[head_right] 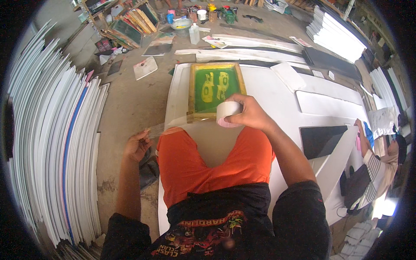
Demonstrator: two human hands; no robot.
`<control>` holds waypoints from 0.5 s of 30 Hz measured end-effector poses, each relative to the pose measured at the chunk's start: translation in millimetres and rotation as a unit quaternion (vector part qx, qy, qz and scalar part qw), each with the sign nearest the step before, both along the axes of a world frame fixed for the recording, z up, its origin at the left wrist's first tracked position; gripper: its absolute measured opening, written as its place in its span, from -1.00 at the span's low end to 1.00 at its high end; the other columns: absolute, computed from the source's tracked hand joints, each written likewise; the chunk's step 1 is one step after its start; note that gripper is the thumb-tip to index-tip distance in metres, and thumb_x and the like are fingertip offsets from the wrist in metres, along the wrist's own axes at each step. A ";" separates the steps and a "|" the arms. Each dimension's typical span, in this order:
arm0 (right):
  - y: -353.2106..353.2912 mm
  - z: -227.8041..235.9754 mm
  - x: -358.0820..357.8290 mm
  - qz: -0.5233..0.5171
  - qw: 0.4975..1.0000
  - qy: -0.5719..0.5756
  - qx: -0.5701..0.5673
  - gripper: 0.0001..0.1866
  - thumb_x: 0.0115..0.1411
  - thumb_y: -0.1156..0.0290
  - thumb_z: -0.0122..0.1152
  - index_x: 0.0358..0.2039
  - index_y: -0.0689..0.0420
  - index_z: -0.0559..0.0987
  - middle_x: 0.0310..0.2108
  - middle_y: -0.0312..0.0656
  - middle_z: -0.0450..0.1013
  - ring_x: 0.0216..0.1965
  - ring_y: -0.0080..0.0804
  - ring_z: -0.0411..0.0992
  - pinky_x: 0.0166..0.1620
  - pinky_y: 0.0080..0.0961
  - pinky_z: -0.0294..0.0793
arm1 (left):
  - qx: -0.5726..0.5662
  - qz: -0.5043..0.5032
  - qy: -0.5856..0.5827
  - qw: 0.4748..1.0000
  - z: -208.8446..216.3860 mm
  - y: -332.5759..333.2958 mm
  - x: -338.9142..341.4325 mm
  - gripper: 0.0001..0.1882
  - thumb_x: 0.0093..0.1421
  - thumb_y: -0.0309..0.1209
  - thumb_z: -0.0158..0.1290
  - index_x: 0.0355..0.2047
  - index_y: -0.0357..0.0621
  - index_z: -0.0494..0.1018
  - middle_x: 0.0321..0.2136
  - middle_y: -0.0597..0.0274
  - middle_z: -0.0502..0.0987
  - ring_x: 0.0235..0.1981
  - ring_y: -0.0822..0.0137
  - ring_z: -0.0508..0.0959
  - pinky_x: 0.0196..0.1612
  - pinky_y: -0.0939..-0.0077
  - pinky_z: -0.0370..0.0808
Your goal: The person sits on the floor and applies masking tape to the edges of a green screen printing frame. They repeatedly tear pieces of tape and smooth them onto the frame's border to secure the mesh. The person then lifts the frame and moves it to a nearby shelf.
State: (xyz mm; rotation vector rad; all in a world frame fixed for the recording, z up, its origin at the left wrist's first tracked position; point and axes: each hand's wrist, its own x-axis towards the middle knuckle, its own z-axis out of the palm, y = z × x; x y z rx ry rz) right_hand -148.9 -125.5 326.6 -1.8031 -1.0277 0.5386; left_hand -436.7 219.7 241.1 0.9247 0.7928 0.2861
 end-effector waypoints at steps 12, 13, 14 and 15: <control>-27.1 3.5 -1.9 -0.045 0.993 -0.083 0.070 -0.41 -0.01 0.49 0.50 0.08 0.22 0.56 -0.09 -0.07 0.61 -0.04 -0.37 0.58 0.07 -0.39 0.54 | -0.002 -0.030 -0.045 0.999 24.0 0.2 10.9 -0.78 0.31 -0.38 0.21 -0.11 -0.25 0.58 -0.47 0.36 0.56 -0.39 0.43 0.61 -0.07 0.37 0.71; -29.0 1.2 -3.1 -0.043 0.993 -0.049 0.097 -0.43 -0.01 0.49 0.49 0.08 0.22 0.57 -0.09 -0.08 0.61 -0.02 -0.38 0.57 0.09 -0.39 0.52 | -0.001 -0.036 -0.050 0.998 24.2 4.4 8.7 -0.76 0.31 -0.37 0.21 -0.10 -0.26 0.58 -0.47 0.35 0.56 -0.40 0.43 0.61 -0.07 0.36 0.71; -31.5 -0.6 -4.8 -0.041 0.992 -0.016 0.122 -0.44 0.00 0.50 0.48 0.07 0.22 0.57 -0.08 -0.10 0.60 0.01 -0.39 0.56 0.11 -0.39 0.51 | -0.002 -0.042 -0.056 0.998 24.1 7.1 8.4 -0.75 0.31 -0.37 0.22 -0.09 -0.27 0.58 -0.47 0.35 0.56 -0.40 0.43 0.61 -0.06 0.36 0.71; -33.2 -2.1 -5.1 -0.038 0.988 0.018 0.147 -0.45 0.00 0.51 0.47 0.06 0.21 0.57 -0.07 -0.11 0.60 0.03 -0.39 0.55 0.13 -0.38 0.49 | 0.005 -0.046 -0.057 0.997 25.5 9.3 9.2 -0.74 0.31 -0.37 0.22 -0.08 -0.27 0.58 -0.47 0.36 0.56 -0.40 0.44 0.61 -0.05 0.35 0.71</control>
